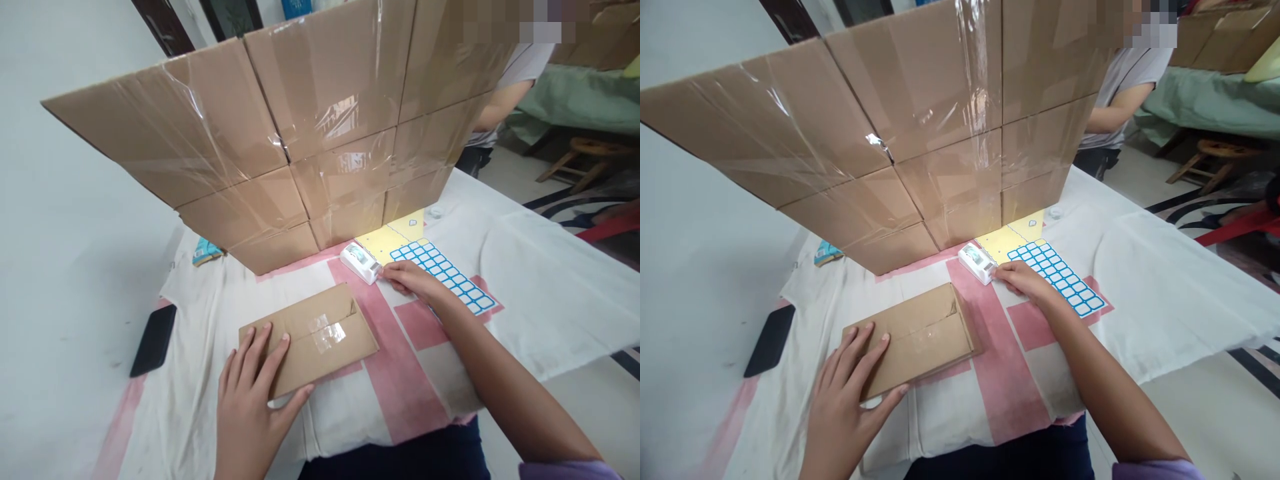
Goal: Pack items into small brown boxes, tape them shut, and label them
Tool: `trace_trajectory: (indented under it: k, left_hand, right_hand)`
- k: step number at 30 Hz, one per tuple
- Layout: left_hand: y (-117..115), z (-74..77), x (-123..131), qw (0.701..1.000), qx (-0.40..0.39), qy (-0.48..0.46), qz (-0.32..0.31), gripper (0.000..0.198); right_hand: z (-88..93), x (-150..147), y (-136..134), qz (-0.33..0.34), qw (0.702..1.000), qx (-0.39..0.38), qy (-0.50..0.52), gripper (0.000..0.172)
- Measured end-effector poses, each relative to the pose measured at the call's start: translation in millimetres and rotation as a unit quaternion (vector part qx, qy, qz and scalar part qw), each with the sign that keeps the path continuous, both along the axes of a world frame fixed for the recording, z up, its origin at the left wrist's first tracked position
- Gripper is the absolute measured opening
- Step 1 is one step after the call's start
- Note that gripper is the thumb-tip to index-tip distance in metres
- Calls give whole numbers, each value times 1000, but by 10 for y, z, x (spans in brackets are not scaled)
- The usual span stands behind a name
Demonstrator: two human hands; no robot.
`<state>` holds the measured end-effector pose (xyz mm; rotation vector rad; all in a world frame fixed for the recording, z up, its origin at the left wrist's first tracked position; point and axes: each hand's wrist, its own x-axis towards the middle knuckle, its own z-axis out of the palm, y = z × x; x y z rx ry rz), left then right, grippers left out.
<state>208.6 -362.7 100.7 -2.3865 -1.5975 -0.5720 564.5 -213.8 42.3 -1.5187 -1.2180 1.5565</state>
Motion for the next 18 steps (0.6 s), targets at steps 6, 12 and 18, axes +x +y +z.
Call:
trace_trajectory:
  k: [6, 12, 18]
  left_hand:
    - [20, -21, -31, 1000, 7, 7, -10, 60]
    - [32, -2, -3, 1000, 0, -3, -13, 61]
    - [0, 16, 24, 1000, -8, -13, 11, 58]
  right_hand:
    - [-77, -32, 28, -17, 1000, -1, -2, 24]
    - [-152, -88, 52, -37, 999, 6, -25, 15]
    - [-146, -93, -21, -37, 998, 28, -53, 16]
